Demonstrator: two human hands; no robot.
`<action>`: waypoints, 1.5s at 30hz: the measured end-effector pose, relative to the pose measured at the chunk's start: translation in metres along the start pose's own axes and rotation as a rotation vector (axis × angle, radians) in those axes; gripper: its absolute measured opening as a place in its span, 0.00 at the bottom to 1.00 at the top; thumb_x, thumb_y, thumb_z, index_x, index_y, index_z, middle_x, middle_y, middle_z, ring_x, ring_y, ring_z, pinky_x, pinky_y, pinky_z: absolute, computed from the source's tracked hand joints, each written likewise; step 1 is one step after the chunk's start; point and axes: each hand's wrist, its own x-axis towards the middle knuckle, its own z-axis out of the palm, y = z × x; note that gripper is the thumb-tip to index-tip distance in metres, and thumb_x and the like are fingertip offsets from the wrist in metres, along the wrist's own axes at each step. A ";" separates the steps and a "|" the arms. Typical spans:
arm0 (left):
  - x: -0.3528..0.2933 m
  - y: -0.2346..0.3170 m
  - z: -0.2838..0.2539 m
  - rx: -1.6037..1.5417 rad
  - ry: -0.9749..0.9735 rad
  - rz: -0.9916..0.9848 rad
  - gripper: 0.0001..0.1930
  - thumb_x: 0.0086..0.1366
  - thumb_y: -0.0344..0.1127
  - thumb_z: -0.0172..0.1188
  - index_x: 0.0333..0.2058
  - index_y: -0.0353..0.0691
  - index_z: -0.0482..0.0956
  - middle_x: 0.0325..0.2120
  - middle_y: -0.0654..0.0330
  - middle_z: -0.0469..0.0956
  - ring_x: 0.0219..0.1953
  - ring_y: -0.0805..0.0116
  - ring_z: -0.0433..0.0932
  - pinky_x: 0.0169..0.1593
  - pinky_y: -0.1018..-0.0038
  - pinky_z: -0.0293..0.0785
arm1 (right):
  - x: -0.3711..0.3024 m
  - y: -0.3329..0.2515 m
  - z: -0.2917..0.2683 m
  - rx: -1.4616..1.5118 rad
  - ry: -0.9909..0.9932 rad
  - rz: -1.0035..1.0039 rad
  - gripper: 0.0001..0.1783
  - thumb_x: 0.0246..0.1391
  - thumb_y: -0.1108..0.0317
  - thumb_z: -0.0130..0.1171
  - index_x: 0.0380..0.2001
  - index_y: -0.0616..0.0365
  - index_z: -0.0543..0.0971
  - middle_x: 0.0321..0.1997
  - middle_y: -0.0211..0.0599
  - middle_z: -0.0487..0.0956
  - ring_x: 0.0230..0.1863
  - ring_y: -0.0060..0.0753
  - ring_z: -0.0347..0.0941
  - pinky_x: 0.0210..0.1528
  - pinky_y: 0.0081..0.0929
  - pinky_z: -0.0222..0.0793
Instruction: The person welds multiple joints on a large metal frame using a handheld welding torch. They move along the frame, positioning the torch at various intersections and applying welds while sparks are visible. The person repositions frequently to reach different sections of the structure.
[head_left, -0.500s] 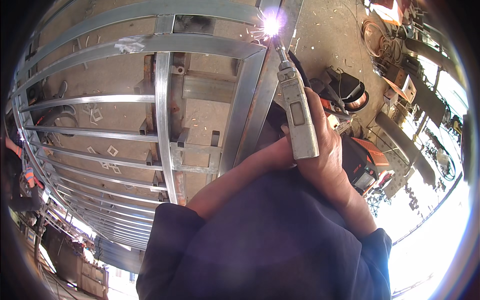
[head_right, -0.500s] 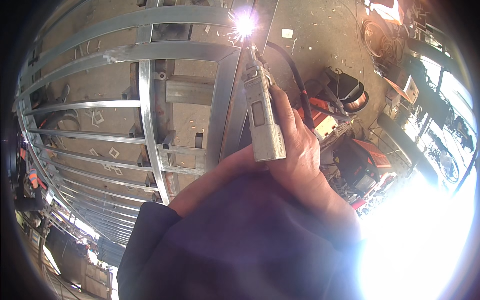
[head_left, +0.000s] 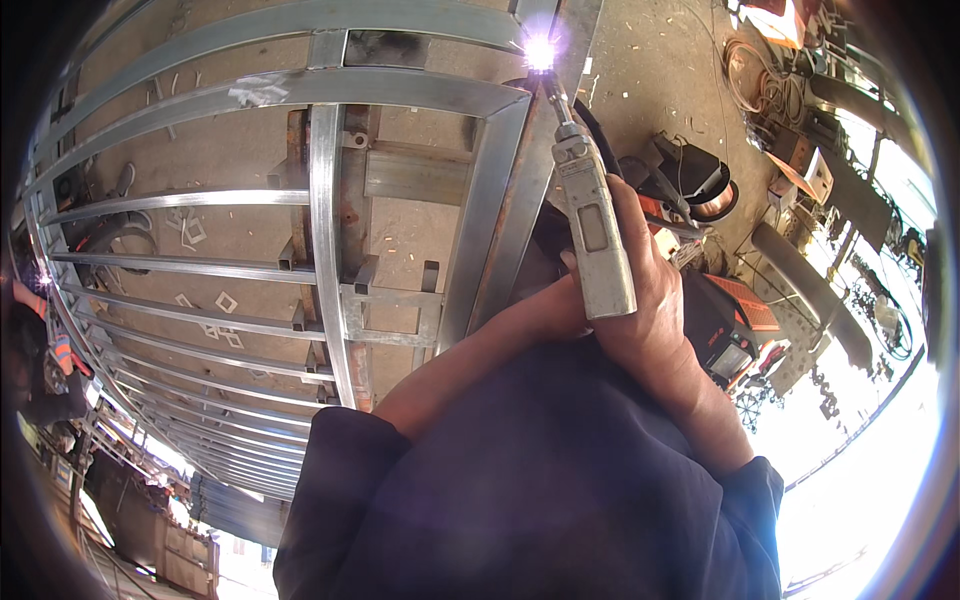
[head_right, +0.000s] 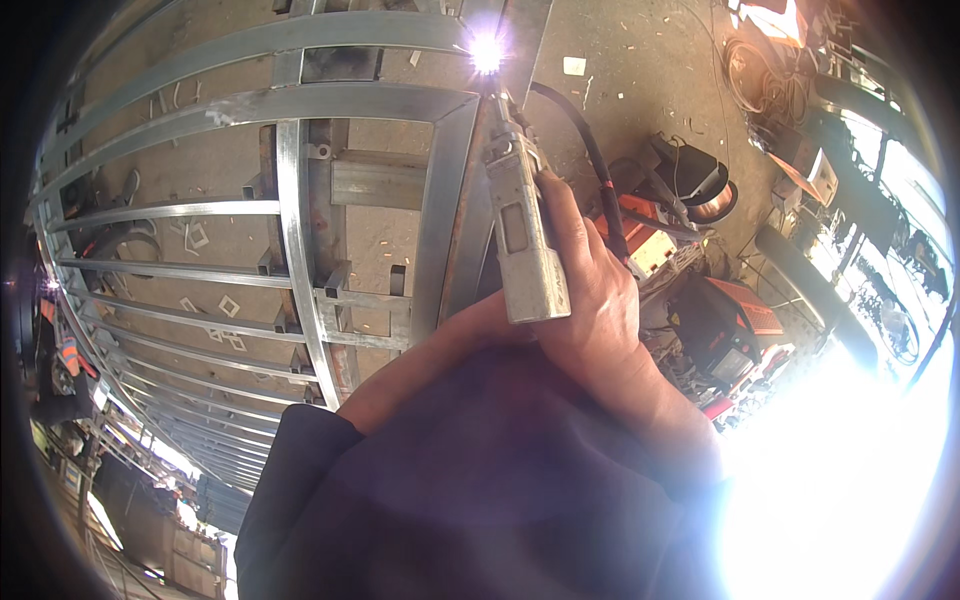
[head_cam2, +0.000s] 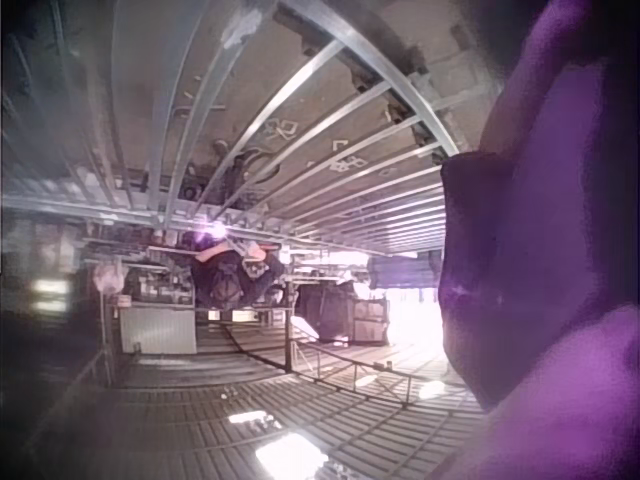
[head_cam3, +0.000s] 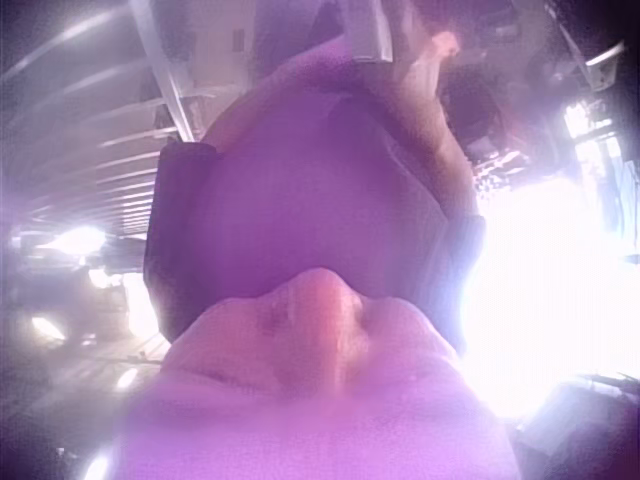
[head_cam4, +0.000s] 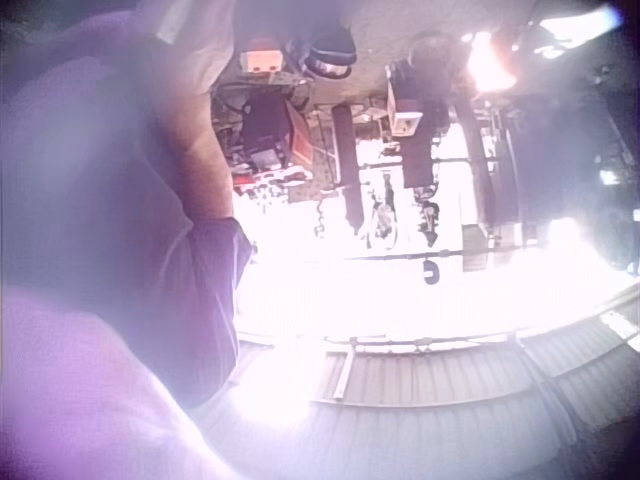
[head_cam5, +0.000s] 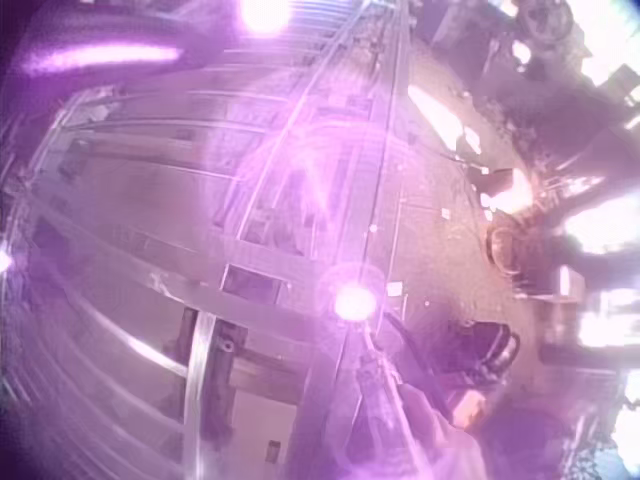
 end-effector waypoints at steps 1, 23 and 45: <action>0.000 0.003 0.000 -0.018 0.014 -0.009 0.22 0.72 0.27 0.59 0.63 0.38 0.71 0.62 0.52 0.73 0.66 0.63 0.70 0.68 0.65 0.68 | 0.000 0.001 0.001 -0.001 -0.008 0.016 0.45 0.56 0.72 0.70 0.74 0.56 0.60 0.52 0.57 0.83 0.50 0.61 0.84 0.47 0.47 0.82; 0.005 -0.015 0.012 -0.702 0.107 -0.060 0.18 0.74 0.31 0.61 0.60 0.40 0.74 0.58 0.57 0.76 0.61 0.68 0.73 0.63 0.66 0.72 | -0.002 0.003 0.003 0.034 -0.012 0.026 0.45 0.56 0.72 0.70 0.74 0.55 0.59 0.58 0.56 0.81 0.54 0.63 0.82 0.49 0.48 0.81; 0.024 -0.014 0.027 -0.136 0.252 0.195 0.25 0.68 0.31 0.66 0.62 0.37 0.72 0.59 0.54 0.75 0.62 0.63 0.74 0.65 0.65 0.71 | 0.010 0.002 -0.039 0.220 -0.099 -0.188 0.43 0.56 0.72 0.72 0.72 0.65 0.64 0.61 0.54 0.80 0.59 0.50 0.81 0.59 0.37 0.76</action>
